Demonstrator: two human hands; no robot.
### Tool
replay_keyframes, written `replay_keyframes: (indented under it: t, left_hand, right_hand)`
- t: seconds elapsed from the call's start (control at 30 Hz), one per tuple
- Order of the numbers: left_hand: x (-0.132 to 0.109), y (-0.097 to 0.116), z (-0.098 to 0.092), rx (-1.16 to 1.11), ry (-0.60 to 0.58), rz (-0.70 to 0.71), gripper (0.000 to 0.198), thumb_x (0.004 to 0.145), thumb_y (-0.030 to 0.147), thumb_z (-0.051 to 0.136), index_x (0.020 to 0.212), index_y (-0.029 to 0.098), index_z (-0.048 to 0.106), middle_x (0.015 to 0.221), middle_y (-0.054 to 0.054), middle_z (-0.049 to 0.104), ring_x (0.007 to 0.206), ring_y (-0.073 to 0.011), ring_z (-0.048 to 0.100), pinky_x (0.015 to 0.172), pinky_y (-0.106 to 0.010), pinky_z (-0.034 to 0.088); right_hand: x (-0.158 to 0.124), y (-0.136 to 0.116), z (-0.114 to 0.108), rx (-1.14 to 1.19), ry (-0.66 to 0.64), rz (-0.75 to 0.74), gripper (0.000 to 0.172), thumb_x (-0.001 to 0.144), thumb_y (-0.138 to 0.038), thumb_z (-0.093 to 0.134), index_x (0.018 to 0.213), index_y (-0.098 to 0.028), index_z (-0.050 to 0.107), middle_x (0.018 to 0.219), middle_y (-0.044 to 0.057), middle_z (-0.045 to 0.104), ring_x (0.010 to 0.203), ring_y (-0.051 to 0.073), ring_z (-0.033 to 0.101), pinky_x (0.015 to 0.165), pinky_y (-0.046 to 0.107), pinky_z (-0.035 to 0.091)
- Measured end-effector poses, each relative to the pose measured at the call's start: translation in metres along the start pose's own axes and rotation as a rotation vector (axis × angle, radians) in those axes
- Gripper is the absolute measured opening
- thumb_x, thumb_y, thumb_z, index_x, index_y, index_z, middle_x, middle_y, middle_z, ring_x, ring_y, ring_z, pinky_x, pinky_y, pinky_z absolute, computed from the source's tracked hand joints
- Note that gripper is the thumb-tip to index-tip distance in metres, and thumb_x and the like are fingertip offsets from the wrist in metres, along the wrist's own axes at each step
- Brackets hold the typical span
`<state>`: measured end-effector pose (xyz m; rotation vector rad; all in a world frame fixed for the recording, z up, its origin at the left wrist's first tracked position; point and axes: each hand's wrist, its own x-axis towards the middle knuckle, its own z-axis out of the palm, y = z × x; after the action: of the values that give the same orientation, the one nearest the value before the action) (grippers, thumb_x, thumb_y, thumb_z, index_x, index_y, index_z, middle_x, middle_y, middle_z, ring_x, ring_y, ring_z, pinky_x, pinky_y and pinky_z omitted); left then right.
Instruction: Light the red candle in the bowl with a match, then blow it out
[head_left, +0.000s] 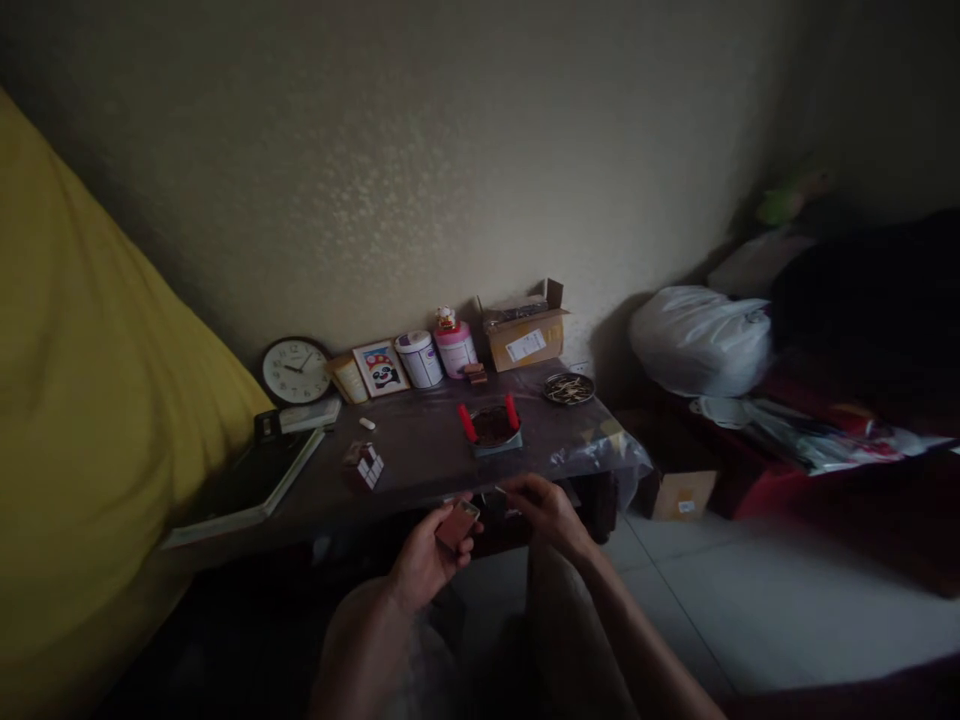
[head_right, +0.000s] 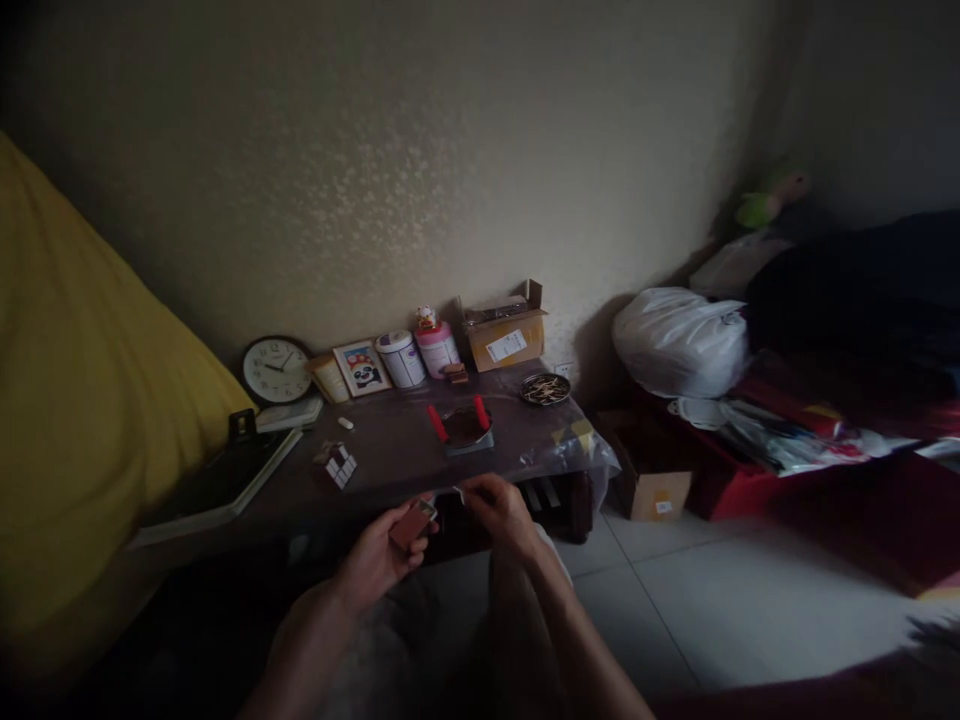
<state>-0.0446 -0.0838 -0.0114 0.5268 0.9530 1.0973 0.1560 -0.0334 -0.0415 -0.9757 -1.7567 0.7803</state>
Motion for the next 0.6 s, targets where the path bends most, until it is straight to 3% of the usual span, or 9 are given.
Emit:
replay_keyframes:
  t: [0.27, 0.4, 0.6]
  left_hand:
    - [-0.018, -0.008, 0.017, -0.111, 0.053, 0.034, 0.021, 0.088, 0.022, 0.051, 0.101, 0.014, 0.065, 0.072, -0.008, 0.07, 0.045, -0.0071, 0.049, 0.043, -0.018, 0.036]
    - [-0.022, -0.012, 0.018, -0.099, 0.099, 0.065, 0.02, 0.085, 0.02, 0.055, 0.099, 0.013, 0.067, 0.081, -0.01, 0.074, 0.044, -0.0065, 0.049, 0.041, -0.019, 0.036]
    - [-0.012, -0.012, 0.017, -0.041, 0.204, 0.144, 0.021, 0.08, 0.019, 0.061, 0.1, 0.017, 0.068, 0.088, -0.004, 0.076, 0.048, -0.006, 0.055, 0.042, -0.017, 0.038]
  right_hand:
    - [-0.024, -0.009, -0.027, 0.022, 0.054, -0.018, 0.015, 0.088, -0.031, 0.056, 0.086, -0.02, 0.065, 0.085, 0.002, 0.065, 0.081, 0.015, 0.061, 0.075, 0.026, 0.048]
    - [-0.027, -0.02, -0.02, -0.033, -0.006, -0.047, 0.012, 0.089, -0.025, 0.057, 0.083, -0.02, 0.066, 0.084, 0.001, 0.064, 0.078, 0.014, 0.06, 0.073, 0.024, 0.047]
    - [-0.021, -0.037, -0.002, -0.196, -0.094, -0.165, 0.016, 0.093, -0.014, 0.05, 0.089, -0.02, 0.064, 0.086, 0.002, 0.06, 0.077, 0.011, 0.06, 0.071, 0.021, 0.048]
